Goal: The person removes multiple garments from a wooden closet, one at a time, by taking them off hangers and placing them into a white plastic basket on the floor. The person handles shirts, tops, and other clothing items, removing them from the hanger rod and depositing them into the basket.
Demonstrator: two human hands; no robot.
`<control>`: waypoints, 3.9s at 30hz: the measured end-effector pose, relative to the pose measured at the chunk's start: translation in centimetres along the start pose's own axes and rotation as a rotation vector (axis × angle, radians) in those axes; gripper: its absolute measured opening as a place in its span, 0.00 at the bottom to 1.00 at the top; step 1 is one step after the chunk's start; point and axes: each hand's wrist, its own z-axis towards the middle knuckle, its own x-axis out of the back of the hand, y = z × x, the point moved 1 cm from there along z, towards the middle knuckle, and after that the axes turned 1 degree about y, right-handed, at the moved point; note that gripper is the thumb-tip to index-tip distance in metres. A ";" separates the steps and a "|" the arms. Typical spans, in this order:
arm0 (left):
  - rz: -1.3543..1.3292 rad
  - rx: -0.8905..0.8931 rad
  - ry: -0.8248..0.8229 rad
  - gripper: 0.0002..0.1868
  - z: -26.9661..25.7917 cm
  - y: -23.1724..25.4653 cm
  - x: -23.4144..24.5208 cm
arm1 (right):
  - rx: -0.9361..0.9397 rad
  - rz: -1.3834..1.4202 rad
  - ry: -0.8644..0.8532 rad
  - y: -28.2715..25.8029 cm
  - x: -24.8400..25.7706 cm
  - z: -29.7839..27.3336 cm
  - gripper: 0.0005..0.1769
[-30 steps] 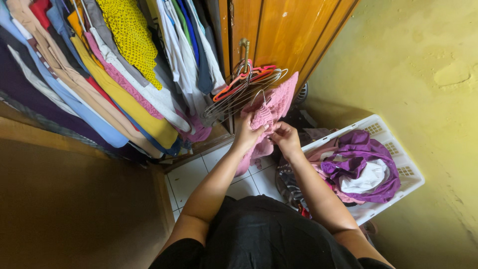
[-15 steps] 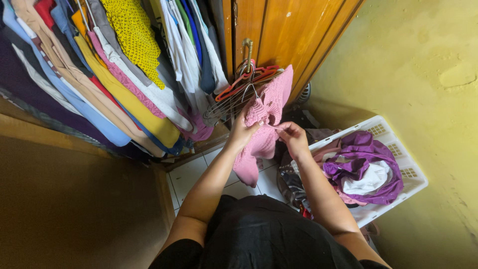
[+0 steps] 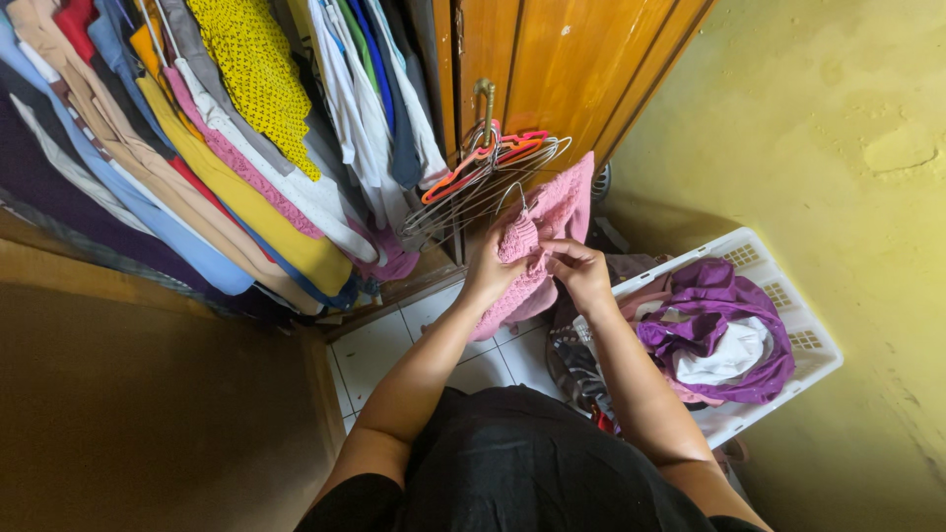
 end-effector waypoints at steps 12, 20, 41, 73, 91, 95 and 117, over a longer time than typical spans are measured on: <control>0.073 -0.056 -0.001 0.28 -0.2 -1.2 -0.2 | -0.014 -0.244 -0.045 -0.4 1.0 0.3 0.09; -0.056 0.113 0.082 0.17 1.1 0.0 2.8 | 0.022 -0.319 -0.034 0.6 0.6 -0.5 0.07; 0.329 0.050 -0.094 0.17 1.0 2.5 6.4 | 0.378 -0.858 0.406 -5.3 1.2 5.0 0.32; 0.304 0.158 0.080 0.15 1.5 0.0 8.6 | 0.632 -1.116 0.212 -12.0 -2.8 3.0 0.32; 0.402 0.146 0.134 0.12 0.0 -5.0 12.1 | 0.480 -0.681 0.121 -4.5 2.3 9.8 0.22; 0.226 0.219 0.095 0.11 0.1 -4.9 13.1 | 0.519 -0.661 0.221 -3.9 3.6 11.6 0.22; 0.080 0.133 -0.193 0.13 -2.8 -4.0 16.8 | 0.661 -0.868 -0.027 -0.2 -5.7 11.8 0.24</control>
